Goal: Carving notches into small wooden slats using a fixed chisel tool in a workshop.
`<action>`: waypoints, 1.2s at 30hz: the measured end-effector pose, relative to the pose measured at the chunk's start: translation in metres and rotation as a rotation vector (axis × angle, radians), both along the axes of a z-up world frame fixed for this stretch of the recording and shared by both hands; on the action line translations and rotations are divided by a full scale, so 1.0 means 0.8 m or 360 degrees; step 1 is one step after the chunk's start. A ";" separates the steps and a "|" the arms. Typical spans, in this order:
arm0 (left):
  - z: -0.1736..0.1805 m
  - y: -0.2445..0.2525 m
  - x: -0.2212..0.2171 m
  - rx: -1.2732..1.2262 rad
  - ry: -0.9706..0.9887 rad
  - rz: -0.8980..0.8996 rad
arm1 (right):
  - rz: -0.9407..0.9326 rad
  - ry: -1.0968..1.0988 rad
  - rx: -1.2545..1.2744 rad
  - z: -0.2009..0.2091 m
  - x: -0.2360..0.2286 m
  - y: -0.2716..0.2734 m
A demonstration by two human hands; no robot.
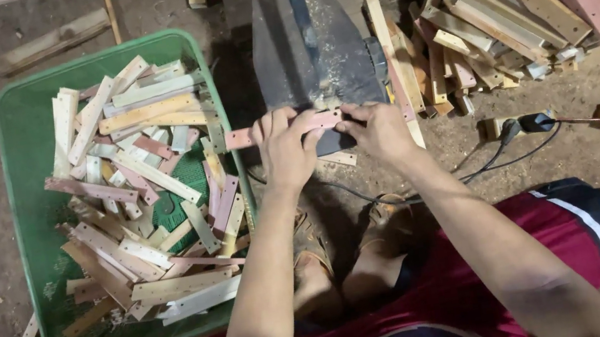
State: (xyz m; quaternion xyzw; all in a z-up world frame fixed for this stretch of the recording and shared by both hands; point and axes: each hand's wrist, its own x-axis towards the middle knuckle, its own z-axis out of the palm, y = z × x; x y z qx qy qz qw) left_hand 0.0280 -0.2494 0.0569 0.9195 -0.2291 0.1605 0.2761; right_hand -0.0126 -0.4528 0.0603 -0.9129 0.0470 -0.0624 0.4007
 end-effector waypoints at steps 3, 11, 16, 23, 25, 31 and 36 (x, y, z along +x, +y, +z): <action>-0.002 0.000 0.001 -0.0045 0.0018 0.0031 | 0.0019 0.0003 -0.0023 -0.007 0.007 -0.006; 0.001 -0.005 0.005 -0.0134 0.0096 0.0112 | 0.0119 0.0017 -0.0027 -0.022 0.018 -0.015; 0.005 -0.004 0.007 -0.0126 0.0136 0.0130 | 0.0173 0.0007 -0.0042 -0.017 0.023 -0.016; 0.002 -0.006 0.009 -0.0117 0.0195 0.0128 | 0.0151 0.0057 -0.0058 -0.025 0.024 -0.021; 0.004 -0.006 0.008 -0.0116 0.0206 0.0128 | 0.0150 0.0071 -0.0080 0.002 0.015 -0.015; -0.002 -0.007 0.011 -0.0119 0.0209 0.0144 | 0.0109 0.0108 -0.0112 0.021 0.011 -0.007; -0.004 -0.008 0.014 -0.0113 0.0187 0.0144 | 0.0098 0.0115 -0.0166 0.006 0.015 -0.009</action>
